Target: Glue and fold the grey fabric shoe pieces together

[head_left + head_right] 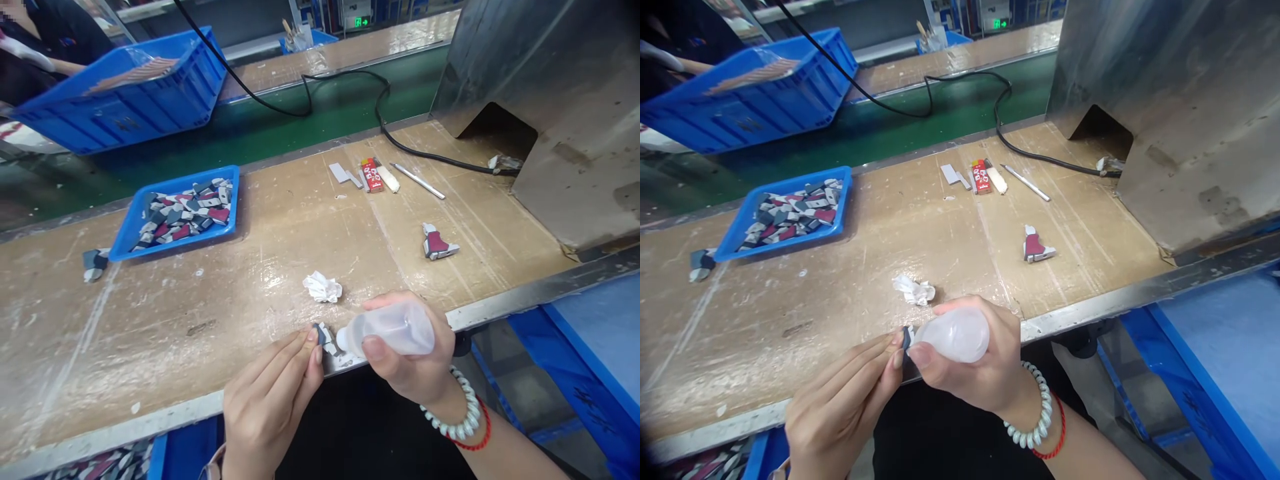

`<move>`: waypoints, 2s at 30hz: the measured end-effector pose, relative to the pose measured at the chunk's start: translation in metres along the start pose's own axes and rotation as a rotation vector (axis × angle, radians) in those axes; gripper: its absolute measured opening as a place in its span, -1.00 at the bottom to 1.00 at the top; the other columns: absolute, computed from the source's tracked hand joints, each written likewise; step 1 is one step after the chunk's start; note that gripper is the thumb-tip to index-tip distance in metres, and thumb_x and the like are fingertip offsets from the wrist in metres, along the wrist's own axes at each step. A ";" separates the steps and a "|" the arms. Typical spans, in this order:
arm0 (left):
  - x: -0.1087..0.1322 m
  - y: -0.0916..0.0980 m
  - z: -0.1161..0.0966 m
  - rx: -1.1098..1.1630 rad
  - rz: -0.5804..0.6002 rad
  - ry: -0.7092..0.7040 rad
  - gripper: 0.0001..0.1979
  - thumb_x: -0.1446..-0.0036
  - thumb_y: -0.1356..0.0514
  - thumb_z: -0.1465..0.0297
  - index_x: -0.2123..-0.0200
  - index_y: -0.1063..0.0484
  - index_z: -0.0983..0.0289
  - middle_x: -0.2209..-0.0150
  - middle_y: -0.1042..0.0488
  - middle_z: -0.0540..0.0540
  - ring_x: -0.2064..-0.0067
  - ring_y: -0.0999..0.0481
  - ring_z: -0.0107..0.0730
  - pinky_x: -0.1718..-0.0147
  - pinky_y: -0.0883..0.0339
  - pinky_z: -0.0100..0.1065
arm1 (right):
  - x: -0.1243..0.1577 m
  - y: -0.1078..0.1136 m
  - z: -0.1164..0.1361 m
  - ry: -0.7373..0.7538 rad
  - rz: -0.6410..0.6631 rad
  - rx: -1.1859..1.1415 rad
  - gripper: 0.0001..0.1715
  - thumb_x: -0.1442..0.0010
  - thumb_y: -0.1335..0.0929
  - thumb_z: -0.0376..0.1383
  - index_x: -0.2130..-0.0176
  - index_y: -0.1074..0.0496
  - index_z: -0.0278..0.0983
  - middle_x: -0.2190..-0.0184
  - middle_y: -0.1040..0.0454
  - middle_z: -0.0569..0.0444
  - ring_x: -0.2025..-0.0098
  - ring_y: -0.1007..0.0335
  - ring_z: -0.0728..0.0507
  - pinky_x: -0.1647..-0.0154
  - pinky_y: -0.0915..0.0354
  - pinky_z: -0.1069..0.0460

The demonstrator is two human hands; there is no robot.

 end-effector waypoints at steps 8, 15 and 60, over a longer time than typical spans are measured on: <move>-0.005 -0.001 -0.003 0.048 -0.010 0.063 -0.85 -0.19 -0.27 0.70 0.24 -0.52 0.39 0.21 -0.62 0.14 0.12 -0.62 -0.31 0.09 -0.51 -0.32 | 0.004 0.002 -0.003 -0.013 0.047 -0.006 -0.74 -0.18 -0.50 -0.17 0.19 -0.48 -0.26 0.43 -0.59 0.11 0.46 -0.56 -0.07 0.48 -0.51 0.11; -0.004 -0.002 -0.005 0.051 -0.017 0.079 -0.84 -0.18 -0.28 0.72 0.23 -0.53 0.40 0.19 -0.63 0.16 0.10 -0.62 -0.31 0.07 -0.50 -0.32 | 0.004 0.002 -0.003 -0.009 0.050 -0.008 -0.74 -0.20 -0.49 -0.16 0.19 -0.47 -0.25 0.42 -0.59 0.14 0.44 -0.56 -0.04 0.45 -0.50 0.14; 0.001 0.000 0.001 -0.021 0.002 0.198 -0.68 -0.38 -0.13 0.53 -0.16 -0.41 0.30 0.50 -0.29 -0.06 0.50 -0.28 -0.50 0.49 -0.20 -0.44 | 0.025 0.006 -0.014 -0.126 -0.286 0.015 -0.67 -0.14 -0.51 -0.13 0.15 -0.51 -0.24 0.29 -0.45 0.01 0.30 -0.40 -0.18 0.35 -0.33 -0.06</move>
Point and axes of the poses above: each hand's wrist, its own x-axis away from the middle knuckle, its own y-axis out of the back of the hand, z = x × y, the point moved 1 cm from there along -x, towards the middle knuckle
